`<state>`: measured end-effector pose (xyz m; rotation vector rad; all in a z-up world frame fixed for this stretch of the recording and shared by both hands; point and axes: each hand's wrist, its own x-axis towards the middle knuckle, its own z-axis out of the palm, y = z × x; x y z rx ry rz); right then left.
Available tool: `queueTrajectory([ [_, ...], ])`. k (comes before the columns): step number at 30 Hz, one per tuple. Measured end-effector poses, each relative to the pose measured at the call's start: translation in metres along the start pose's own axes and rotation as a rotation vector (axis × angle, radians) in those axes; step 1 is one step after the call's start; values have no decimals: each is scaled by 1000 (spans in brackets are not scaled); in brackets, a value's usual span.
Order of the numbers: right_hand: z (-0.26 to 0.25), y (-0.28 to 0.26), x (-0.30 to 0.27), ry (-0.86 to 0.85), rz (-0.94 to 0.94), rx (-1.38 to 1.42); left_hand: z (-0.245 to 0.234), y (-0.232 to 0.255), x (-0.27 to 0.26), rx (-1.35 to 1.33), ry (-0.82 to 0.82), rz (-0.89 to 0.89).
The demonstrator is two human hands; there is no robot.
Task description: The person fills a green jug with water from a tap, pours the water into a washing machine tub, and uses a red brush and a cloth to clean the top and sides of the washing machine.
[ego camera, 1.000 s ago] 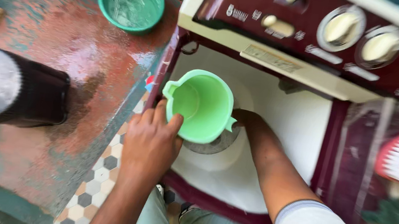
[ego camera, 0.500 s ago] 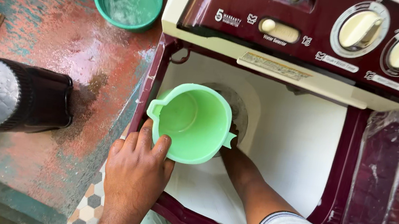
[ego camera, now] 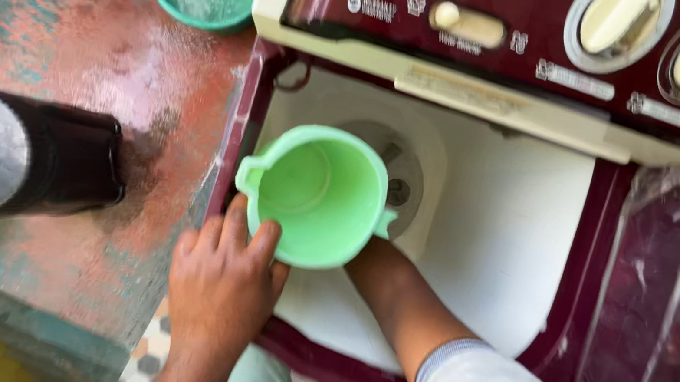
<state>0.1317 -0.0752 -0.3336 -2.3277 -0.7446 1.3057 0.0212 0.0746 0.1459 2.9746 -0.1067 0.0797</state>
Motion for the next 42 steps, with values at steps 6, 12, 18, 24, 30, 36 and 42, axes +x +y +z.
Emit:
queueTrajectory([
  [6, -52, -7, -58, 52, 98, 94, 6, -5, -5, -88, 119, 35],
  [12, -126, 4, -209, 162, 311, 331, -3, -6, -6, -181, 176, 68],
  [18, -202, -61, -390, 327, 504, 871, -77, 34, -24, -476, 72, -78],
  [24, -274, -192, -516, 316, 200, 756, -135, 58, -25, -580, 39, -44],
  [30, -290, -274, -577, 519, 62, 579, -146, 65, -7, -797, -10, -78],
  [36, -301, -335, -630, 791, 49, 210, -130, 78, 10, -1703, -376, -366],
  [42, -308, -373, -651, 870, 21, -579, -94, 89, 40, -1958, -407, -628],
])
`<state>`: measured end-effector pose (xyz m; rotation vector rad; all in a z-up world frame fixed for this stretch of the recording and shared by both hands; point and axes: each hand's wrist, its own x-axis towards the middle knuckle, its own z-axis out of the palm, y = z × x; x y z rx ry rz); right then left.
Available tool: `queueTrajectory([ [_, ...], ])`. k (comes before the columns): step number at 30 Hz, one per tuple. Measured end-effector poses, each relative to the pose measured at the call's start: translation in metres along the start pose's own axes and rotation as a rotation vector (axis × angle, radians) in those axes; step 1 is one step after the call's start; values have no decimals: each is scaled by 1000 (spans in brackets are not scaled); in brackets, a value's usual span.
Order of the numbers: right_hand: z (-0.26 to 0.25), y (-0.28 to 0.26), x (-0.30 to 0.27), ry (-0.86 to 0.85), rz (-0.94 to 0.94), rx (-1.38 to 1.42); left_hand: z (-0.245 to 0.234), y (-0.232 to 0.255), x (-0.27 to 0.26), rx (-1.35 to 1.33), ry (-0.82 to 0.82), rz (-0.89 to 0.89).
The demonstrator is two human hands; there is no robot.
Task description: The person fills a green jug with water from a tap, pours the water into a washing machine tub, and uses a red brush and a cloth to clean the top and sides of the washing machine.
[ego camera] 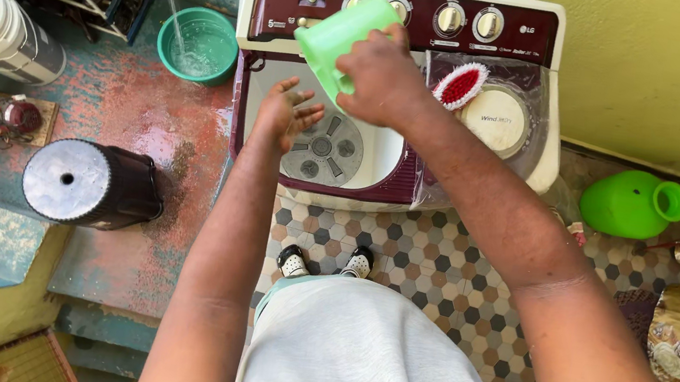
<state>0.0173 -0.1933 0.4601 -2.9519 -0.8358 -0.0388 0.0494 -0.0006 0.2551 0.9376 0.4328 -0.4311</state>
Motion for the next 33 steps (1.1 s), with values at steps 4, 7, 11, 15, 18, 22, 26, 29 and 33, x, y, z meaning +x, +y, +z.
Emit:
queueTrajectory([
  [4, -22, -25, -5, 1, -154, -209, 23, 0, 27, 41, -220, 22],
  [7, -34, -36, -13, -14, -227, -379, 43, 10, 24, 105, -215, 97],
  [11, -43, -38, -20, 18, -275, -509, 58, 22, 32, 54, -216, 78],
  [15, -47, -34, -26, 0, -268, -576, 59, 28, 41, 63, -115, 12],
  [18, -48, -29, -25, 19, -261, -570, 63, 31, 42, 165, -85, 26],
  [22, -48, -23, -23, 125, -277, -590, 70, 40, 35, 183, -91, 83],
  [26, -55, -17, -21, 323, -298, -592, 90, 60, 8, 244, -93, 178],
  [29, -64, -11, -23, 414, -276, -483, 98, 68, -9, 372, -106, 291],
  [33, -47, 1, -33, 597, -166, -311, 70, 60, 4, 157, -506, 326],
])
